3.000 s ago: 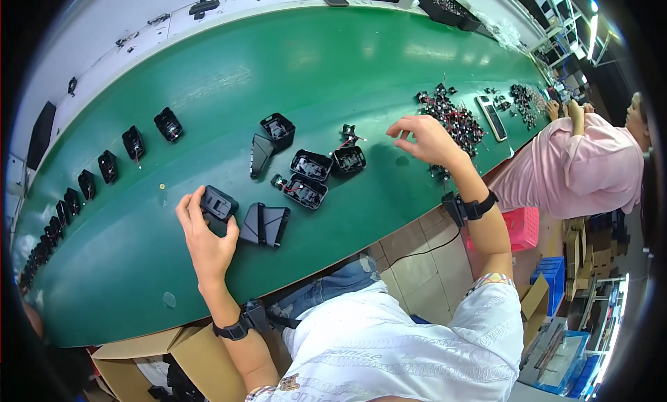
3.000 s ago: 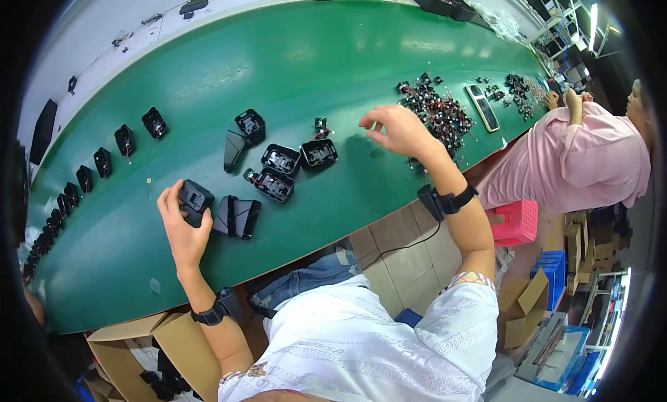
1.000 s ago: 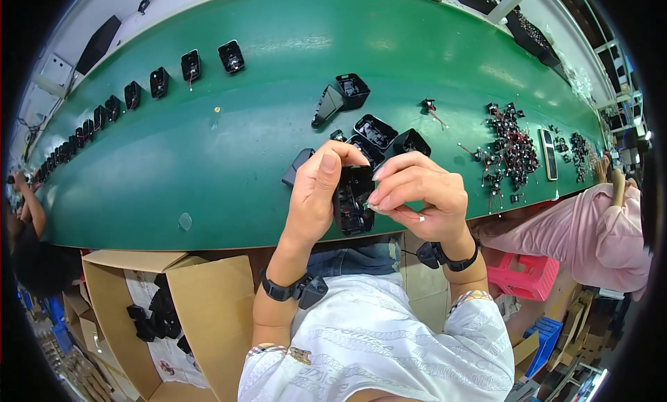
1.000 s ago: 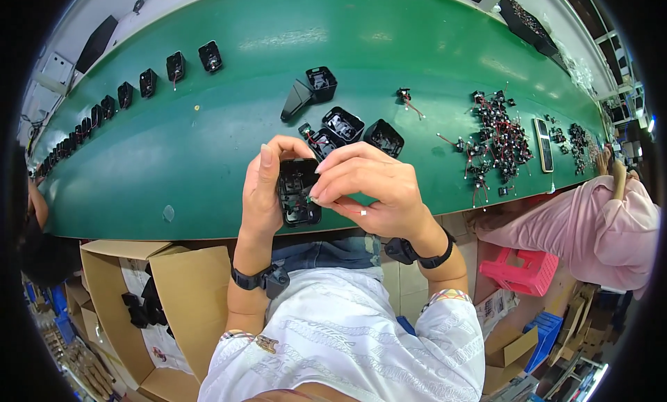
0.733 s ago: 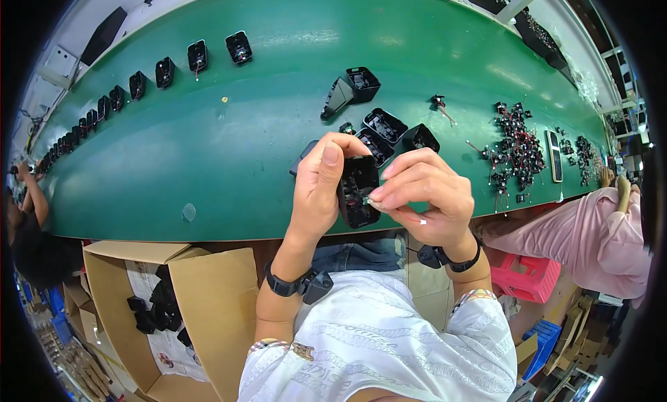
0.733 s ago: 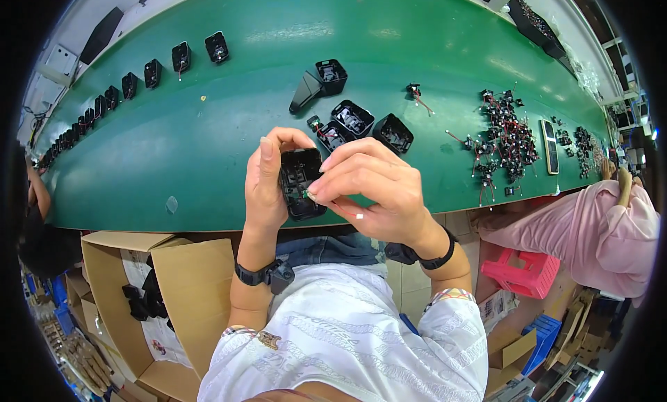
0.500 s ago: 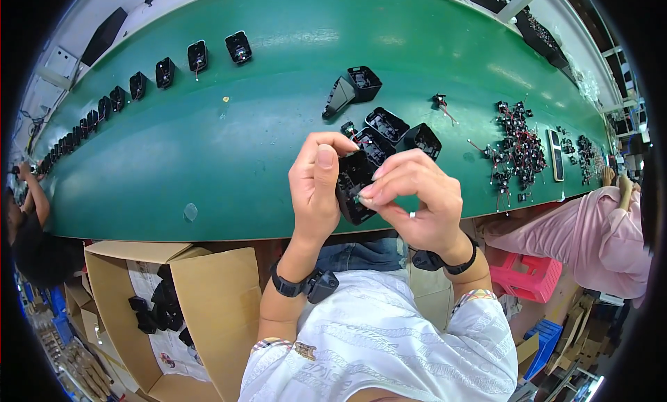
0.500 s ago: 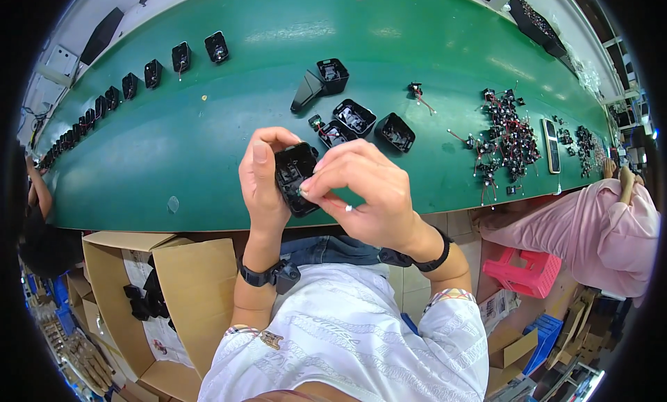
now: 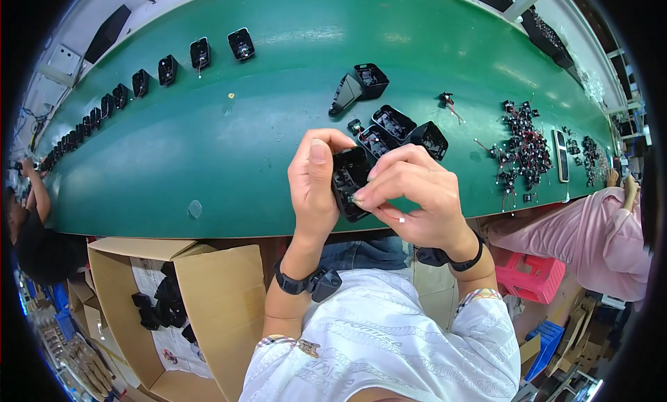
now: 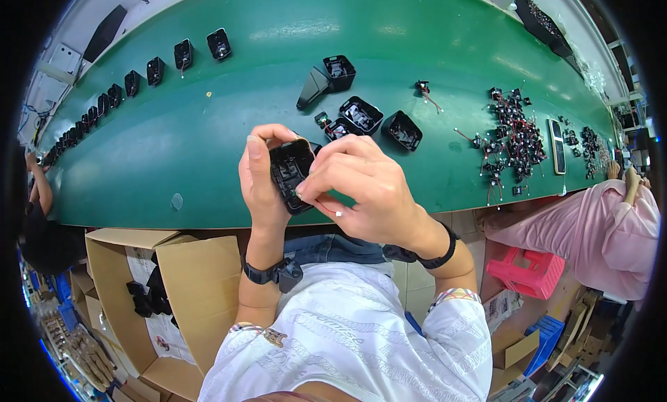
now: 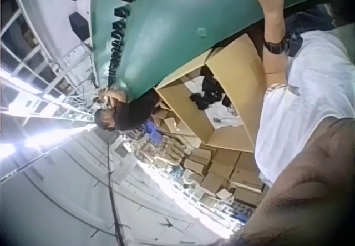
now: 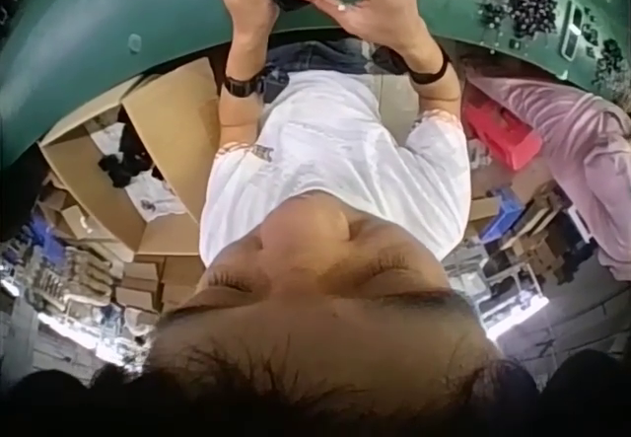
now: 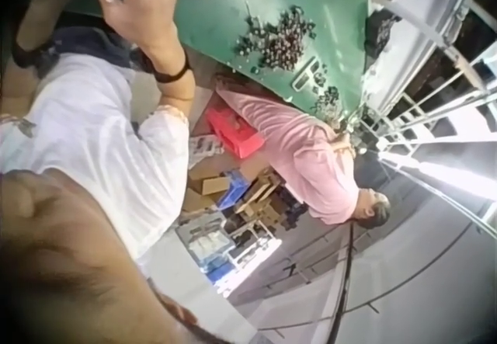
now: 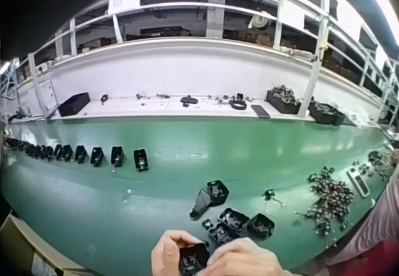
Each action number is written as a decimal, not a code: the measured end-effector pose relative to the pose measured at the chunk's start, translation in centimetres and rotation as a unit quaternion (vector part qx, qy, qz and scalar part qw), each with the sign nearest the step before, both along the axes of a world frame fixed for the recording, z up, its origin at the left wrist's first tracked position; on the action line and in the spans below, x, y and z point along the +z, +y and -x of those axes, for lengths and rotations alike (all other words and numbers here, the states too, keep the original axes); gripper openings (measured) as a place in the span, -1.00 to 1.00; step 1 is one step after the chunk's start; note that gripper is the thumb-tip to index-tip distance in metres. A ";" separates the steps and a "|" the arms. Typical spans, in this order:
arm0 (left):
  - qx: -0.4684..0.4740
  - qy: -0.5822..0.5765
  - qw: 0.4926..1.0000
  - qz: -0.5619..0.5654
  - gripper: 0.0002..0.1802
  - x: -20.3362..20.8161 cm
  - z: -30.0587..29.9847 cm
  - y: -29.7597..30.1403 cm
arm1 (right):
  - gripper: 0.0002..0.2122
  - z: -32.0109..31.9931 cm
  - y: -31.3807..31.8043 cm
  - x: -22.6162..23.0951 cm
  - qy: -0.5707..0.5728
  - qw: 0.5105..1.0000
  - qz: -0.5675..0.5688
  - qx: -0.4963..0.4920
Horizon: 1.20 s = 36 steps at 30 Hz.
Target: The person picks up a device housing and a small electronic component by hand, inserts the component into the housing, and presses it into place. They then pick up a cover, snap it onto the housing, and place the assembled unit onto the green workbench.
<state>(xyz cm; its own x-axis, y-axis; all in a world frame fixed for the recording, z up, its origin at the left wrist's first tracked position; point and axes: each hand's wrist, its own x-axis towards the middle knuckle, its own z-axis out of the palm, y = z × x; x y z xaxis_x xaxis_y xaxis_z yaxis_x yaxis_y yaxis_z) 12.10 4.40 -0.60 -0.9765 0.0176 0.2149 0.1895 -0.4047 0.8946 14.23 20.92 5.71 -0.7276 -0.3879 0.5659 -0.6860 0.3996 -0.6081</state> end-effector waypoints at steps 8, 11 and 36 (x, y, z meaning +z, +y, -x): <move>0.003 -0.033 0.998 -0.059 -0.39 -1.0 0.2 -0.7 | -0.72 -0.3 -0.5 1.3 -0.015 0.999 -0.039 0.002; 0.002 -0.019 0.998 -0.055 -0.39 -0.5 0.1 -0.8 | -0.60 -0.1 0.5 1.0 0.003 0.997 -0.069 0.023; 0.087 -0.007 0.974 0.210 -0.56 -0.3 2.3 -6.1 | -0.59 5.7 4.8 -5.3 -0.439 0.806 0.368 0.148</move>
